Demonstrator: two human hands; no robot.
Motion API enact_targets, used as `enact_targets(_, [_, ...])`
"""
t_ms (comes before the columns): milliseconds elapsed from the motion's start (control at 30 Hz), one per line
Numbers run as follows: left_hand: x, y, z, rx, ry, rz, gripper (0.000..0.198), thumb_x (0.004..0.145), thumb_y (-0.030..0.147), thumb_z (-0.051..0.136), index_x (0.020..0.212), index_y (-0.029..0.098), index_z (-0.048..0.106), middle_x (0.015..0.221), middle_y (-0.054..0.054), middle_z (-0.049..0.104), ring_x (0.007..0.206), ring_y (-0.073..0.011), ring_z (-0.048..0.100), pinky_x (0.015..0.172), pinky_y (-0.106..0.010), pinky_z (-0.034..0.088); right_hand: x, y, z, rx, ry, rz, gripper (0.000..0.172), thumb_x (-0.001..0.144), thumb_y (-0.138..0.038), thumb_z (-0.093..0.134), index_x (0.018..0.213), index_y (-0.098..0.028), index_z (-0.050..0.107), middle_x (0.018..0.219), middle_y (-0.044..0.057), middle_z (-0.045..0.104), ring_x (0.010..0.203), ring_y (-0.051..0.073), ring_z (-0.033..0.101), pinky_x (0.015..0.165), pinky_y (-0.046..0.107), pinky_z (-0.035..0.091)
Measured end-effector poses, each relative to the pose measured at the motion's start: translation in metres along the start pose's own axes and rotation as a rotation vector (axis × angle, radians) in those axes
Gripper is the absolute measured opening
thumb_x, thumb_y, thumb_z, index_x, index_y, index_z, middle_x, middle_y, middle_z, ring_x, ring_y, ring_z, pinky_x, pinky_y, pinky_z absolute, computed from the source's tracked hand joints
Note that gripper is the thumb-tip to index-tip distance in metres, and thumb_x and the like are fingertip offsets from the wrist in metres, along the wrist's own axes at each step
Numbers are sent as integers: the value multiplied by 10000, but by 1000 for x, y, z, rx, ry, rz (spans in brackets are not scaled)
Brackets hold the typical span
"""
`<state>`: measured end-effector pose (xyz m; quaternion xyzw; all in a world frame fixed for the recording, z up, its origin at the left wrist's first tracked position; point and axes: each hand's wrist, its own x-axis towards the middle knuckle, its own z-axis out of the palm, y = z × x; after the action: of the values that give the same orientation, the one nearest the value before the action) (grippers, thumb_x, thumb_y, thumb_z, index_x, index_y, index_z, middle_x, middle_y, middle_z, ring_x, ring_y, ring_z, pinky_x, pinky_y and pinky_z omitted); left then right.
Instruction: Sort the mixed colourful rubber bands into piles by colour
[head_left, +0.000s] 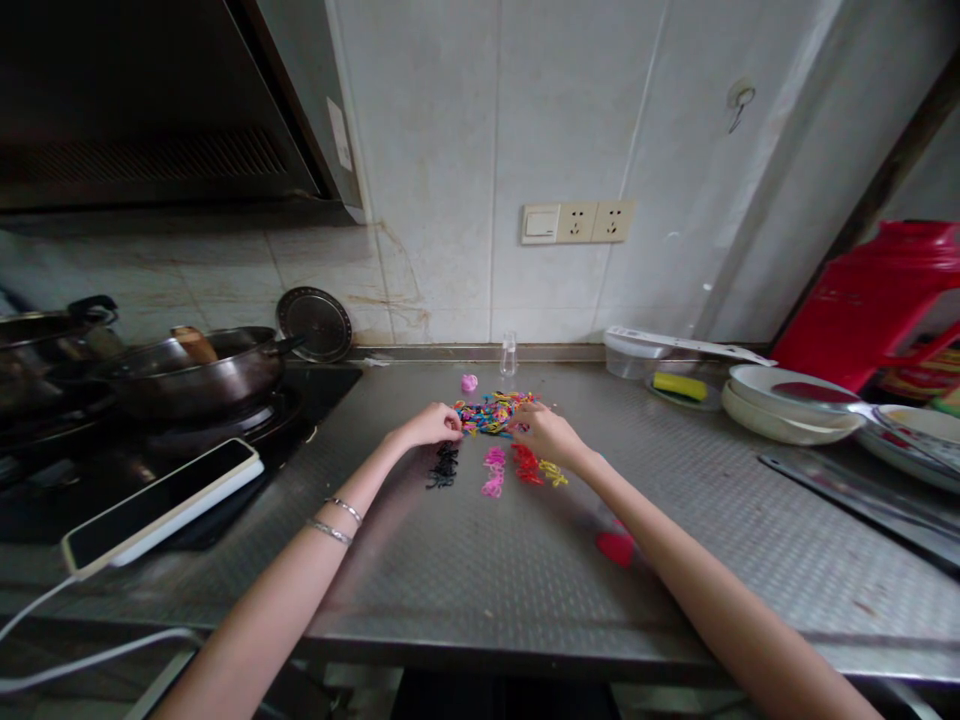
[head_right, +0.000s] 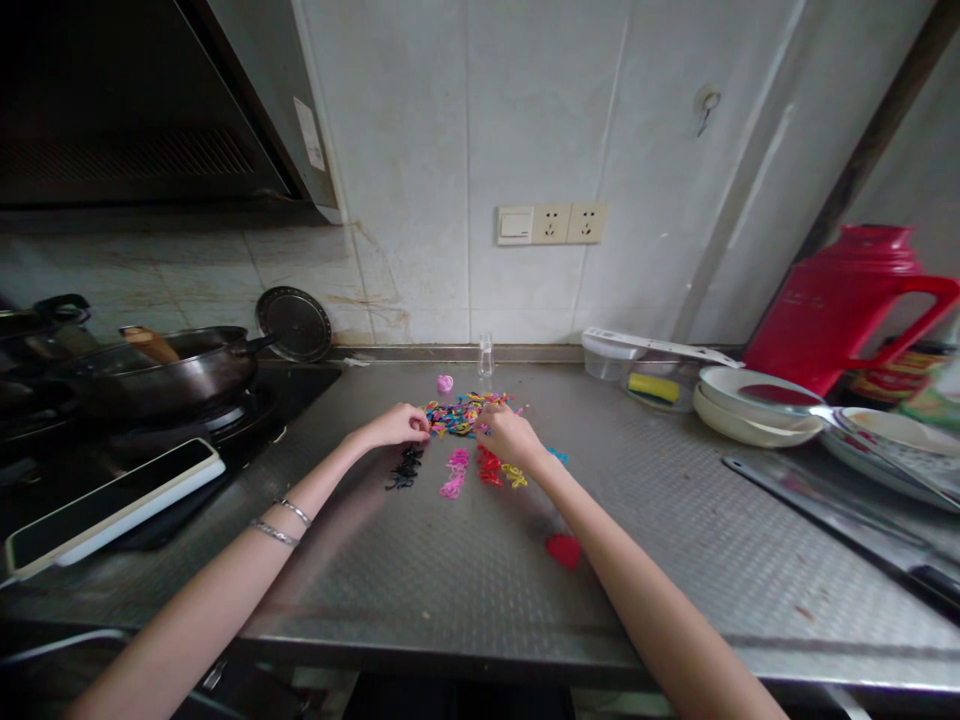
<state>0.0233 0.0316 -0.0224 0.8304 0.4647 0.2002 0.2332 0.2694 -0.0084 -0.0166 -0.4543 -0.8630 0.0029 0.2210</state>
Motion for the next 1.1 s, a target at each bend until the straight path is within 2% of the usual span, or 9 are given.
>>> enact_targets(300, [1, -2, 2, 43, 1, 47, 173, 648, 213, 530, 664, 113, 670, 596, -30, 615, 548, -108, 513, 533, -192, 342, -10, 67, -18, -38, 116, 239, 246, 778, -266, 448, 886, -197, 658, 932, 58, 620, 854, 155, 540, 747, 227, 389])
enact_targets(400, [5, 6, 3, -18, 35, 67, 197, 661, 241, 530, 681, 102, 668, 610, -35, 619, 554, -107, 512, 539, -194, 353, -13, 83, -22, -34, 152, 297, 247, 762, -263, 454, 874, -190, 662, 910, 54, 629, 832, 154, 549, 733, 224, 390])
enact_targets(467, [11, 19, 7, -60, 39, 89, 199, 662, 234, 528, 699, 96, 667, 618, -38, 623, 562, -107, 515, 544, -194, 361, -14, 90, -25, -36, 175, 336, 256, 759, -268, 453, 877, -185, 664, 904, 57, 634, 816, 154, 555, 714, 222, 393])
enact_targets(567, [25, 49, 21, -51, 7, 144, 193, 660, 213, 526, 715, 93, 667, 622, -37, 625, 560, -103, 513, 539, -191, 359, -17, 95, -28, -45, 211, 382, 262, 755, -274, 451, 881, -189, 664, 907, 56, 638, 809, 152, 559, 686, 218, 394])
enact_targets(733, [51, 110, 63, 48, -13, 258, 182, 641, 176, 521, 710, 109, 675, 626, -31, 631, 574, -105, 522, 550, -193, 366, -19, 99, -29, -58, 208, 420, 252, 745, -263, 451, 864, -199, 663, 915, 44, 641, 796, 141, 562, 670, 208, 391])
enact_targets(833, [65, 135, 89, 117, -9, 261, 195, 644, 190, 524, 744, 135, 682, 668, -33, 647, 593, -111, 533, 569, -202, 381, -21, 102, -28, -61, 210, 436, 254, 741, -268, 456, 870, -207, 665, 920, 42, 642, 807, 142, 562, 677, 209, 393])
enact_targets(967, [77, 145, 109, 159, -6, 237, 219, 636, 233, 555, 796, 153, 681, 689, -32, 652, 589, -120, 538, 567, -215, 390, -23, 104, -28, -68, 219, 443, 259, 739, -267, 456, 877, -212, 668, 923, 44, 645, 834, 151, 564, 700, 216, 397])
enact_targets(1033, [81, 141, 109, 130, 3, 235, 237, 637, 244, 563, 821, 147, 678, 664, -28, 643, 568, -116, 532, 552, -212, 387, -24, 105, -28, -74, 210, 449, 260, 737, -263, 457, 878, -208, 669, 929, 51, 645, 840, 153, 566, 704, 217, 399])
enact_targets(1100, [82, 132, 101, 76, 30, 237, 240, 654, 250, 553, 825, 132, 675, 628, -27, 628, 544, -110, 522, 531, -206, 379, -23, 105, -28, -78, 199, 455, 258, 739, -264, 459, 877, -205, 669, 935, 58, 645, 837, 155, 569, 705, 219, 402])
